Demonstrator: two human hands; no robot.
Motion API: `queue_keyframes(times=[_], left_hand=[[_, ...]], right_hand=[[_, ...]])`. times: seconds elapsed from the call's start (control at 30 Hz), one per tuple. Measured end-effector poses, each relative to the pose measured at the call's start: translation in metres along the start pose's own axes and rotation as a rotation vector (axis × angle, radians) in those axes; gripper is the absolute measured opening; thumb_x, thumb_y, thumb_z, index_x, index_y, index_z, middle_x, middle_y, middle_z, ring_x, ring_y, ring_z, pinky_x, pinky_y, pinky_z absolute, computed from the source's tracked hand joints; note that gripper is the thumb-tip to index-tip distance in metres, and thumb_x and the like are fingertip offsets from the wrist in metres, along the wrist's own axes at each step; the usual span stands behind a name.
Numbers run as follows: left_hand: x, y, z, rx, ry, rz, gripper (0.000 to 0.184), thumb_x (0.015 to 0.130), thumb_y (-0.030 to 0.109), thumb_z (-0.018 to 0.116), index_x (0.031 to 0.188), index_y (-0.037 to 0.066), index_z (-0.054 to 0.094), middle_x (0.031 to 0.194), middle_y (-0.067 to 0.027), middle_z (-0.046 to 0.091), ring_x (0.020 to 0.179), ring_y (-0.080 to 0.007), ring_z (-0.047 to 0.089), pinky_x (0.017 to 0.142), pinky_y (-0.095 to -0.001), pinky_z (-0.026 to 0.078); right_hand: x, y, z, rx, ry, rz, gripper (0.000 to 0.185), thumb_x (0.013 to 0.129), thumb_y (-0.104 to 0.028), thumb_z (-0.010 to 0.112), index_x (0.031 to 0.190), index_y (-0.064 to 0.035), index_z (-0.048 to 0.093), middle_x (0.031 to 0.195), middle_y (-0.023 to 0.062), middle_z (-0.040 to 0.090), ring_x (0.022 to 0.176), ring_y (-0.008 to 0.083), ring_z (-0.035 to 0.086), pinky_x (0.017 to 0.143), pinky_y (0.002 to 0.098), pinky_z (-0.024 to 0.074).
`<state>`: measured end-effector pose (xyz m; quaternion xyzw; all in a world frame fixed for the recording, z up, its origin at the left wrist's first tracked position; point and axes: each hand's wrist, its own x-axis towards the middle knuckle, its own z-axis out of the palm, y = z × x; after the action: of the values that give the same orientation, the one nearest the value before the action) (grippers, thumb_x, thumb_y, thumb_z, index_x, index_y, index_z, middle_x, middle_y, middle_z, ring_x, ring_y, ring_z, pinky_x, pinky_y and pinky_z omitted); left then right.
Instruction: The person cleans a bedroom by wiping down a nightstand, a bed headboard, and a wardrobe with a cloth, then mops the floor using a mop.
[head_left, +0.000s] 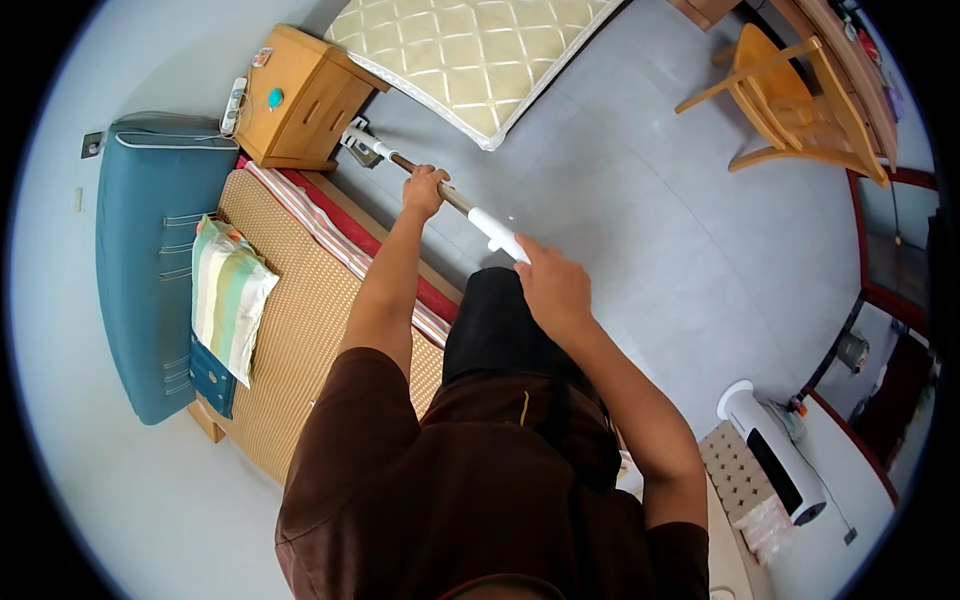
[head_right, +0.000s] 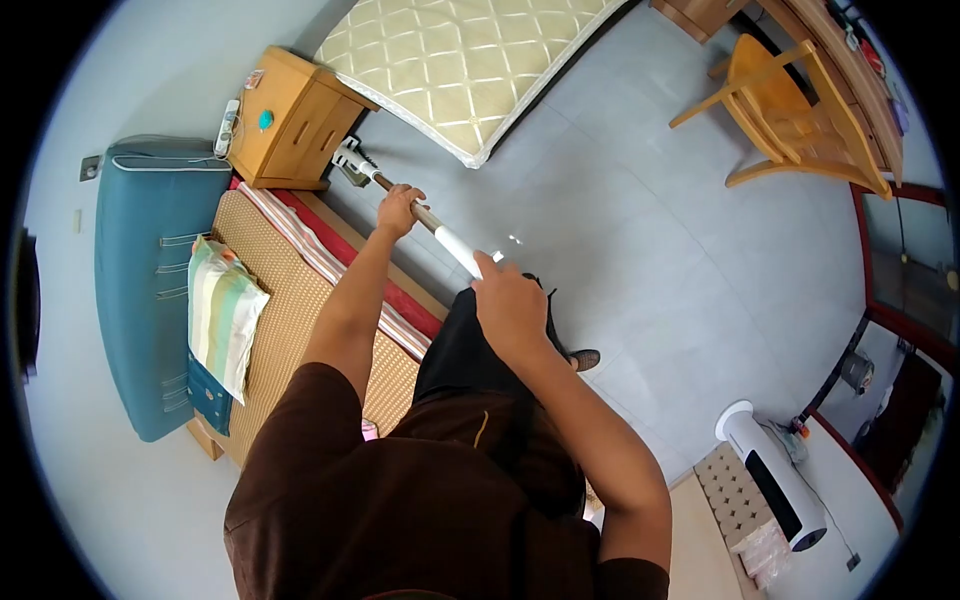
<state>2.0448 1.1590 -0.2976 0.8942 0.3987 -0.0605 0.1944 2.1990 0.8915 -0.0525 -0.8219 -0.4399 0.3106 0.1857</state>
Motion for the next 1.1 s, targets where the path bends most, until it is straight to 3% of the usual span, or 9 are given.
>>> queue_keyframes(times=[0.17, 0.2, 0.27, 0.37, 0.53, 0.57, 0.7, 0.9, 1.1], left_hand=[[-0.021, 0.011, 0.021, 0.001, -0.106, 0.304, 0.027, 0.074, 0.01, 0.068, 0.098, 0.022, 0.071, 0.099, -0.0067, 0.066, 0.105, -0.0282, 0.06, 0.088, -0.0428, 0.05], [-0.035, 0.03, 0.018, -0.039, -0.062, 0.362, 0.032, 0.066, 0.0, 0.066, 0.095, 0.015, 0.07, 0.087, -0.0092, 0.064, 0.091, -0.0308, 0.062, 0.083, -0.042, 0.052], [-0.057, 0.063, 0.021, -0.038, -0.107, 0.423, 0.034, 0.065, 0.003, 0.068, 0.095, 0.018, 0.07, 0.084, -0.008, 0.062, 0.088, -0.0306, 0.061, 0.077, -0.0424, 0.051], [-0.087, 0.12, 0.026, -0.099, -0.24, 0.415, 0.025, 0.071, 0.015, 0.071, 0.095, 0.024, 0.071, 0.087, -0.0033, 0.063, 0.097, -0.0274, 0.061, 0.088, -0.0474, 0.043], [-0.126, 0.193, 0.045, -0.117, -0.284, 0.562, 0.03, 0.07, 0.01, 0.071, 0.097, 0.023, 0.069, 0.093, -0.0019, 0.063, 0.104, -0.0274, 0.058, 0.093, -0.0486, 0.04], [-0.128, 0.198, 0.052, -0.137, -0.298, 0.605, 0.032, 0.069, 0.008, 0.071, 0.097, 0.022, 0.069, 0.094, -0.0018, 0.063, 0.104, -0.0278, 0.058, 0.092, -0.0488, 0.04], [-0.125, 0.205, 0.044, -0.059, -0.375, 0.651, 0.033, 0.071, 0.008, 0.071, 0.101, 0.023, 0.068, 0.102, -0.0012, 0.062, 0.112, -0.0263, 0.056, 0.103, -0.0527, 0.034], [-0.072, 0.151, 0.047, 0.145, -0.381, 0.514, 0.038, 0.076, 0.012, 0.072, 0.11, 0.026, 0.068, 0.111, -0.0015, 0.063, 0.117, -0.0257, 0.055, 0.105, -0.0553, 0.035], [-0.06, 0.147, 0.053, 0.29, -0.562, 0.595, 0.033, 0.079, 0.02, 0.071, 0.111, 0.03, 0.068, 0.111, -0.0034, 0.064, 0.115, -0.0267, 0.057, 0.098, -0.0503, 0.04]], right_hand=[[-0.051, 0.021, -0.008, 0.13, -0.109, 0.09, 0.039, 0.095, -0.025, 0.059, 0.132, -0.0124, 0.057, 0.091, 0.019, 0.065, 0.08, 0.0404, 0.065, 0.071, 0.0495, 0.0509], [-0.069, 0.029, -0.009, 0.151, -0.103, 0.096, 0.039, 0.095, -0.025, 0.059, 0.133, -0.0124, 0.056, 0.092, 0.0192, 0.065, 0.08, 0.0407, 0.065, 0.072, 0.0497, 0.0505], [-0.105, 0.044, -0.019, 0.174, -0.117, 0.137, 0.04, 0.096, -0.025, 0.059, 0.134, -0.0122, 0.056, 0.095, 0.0197, 0.067, 0.083, 0.0409, 0.065, 0.074, 0.0497, 0.0502], [-0.152, 0.061, -0.054, 0.178, -0.123, 0.219, 0.04, 0.095, -0.023, 0.059, 0.134, -0.0112, 0.057, 0.099, 0.0204, 0.069, 0.087, 0.0401, 0.066, 0.077, 0.0479, 0.0508], [-0.225, 0.085, -0.085, 0.355, 0.008, 0.376, 0.038, 0.094, -0.014, 0.061, 0.132, -0.0086, 0.061, 0.101, 0.0195, 0.071, 0.084, 0.0315, 0.07, 0.076, 0.0388, 0.0528], [-0.234, 0.083, -0.088, 0.428, -0.035, 0.511, 0.04, 0.094, -0.011, 0.061, 0.134, -0.0079, 0.06, 0.098, 0.0178, 0.072, 0.081, 0.0231, 0.069, 0.074, 0.0335, 0.0527], [-0.249, 0.092, -0.06, 0.673, -0.062, 0.719, 0.039, 0.095, -0.014, 0.061, 0.133, -0.0076, 0.059, 0.104, 0.0184, 0.072, 0.086, 0.0241, 0.07, 0.078, 0.0336, 0.0526], [-0.194, 0.084, 0.001, 0.556, 0.11, 0.382, 0.041, 0.096, -0.023, 0.059, 0.135, -0.009, 0.056, 0.11, 0.0191, 0.07, 0.101, 0.0355, 0.068, 0.088, 0.0389, 0.0497], [-0.193, 0.09, 0.0, 0.739, -0.102, 0.533, 0.044, 0.097, -0.026, 0.057, 0.137, -0.0088, 0.054, 0.091, 0.0167, 0.069, 0.083, 0.0261, 0.068, 0.077, 0.0361, 0.0507]])
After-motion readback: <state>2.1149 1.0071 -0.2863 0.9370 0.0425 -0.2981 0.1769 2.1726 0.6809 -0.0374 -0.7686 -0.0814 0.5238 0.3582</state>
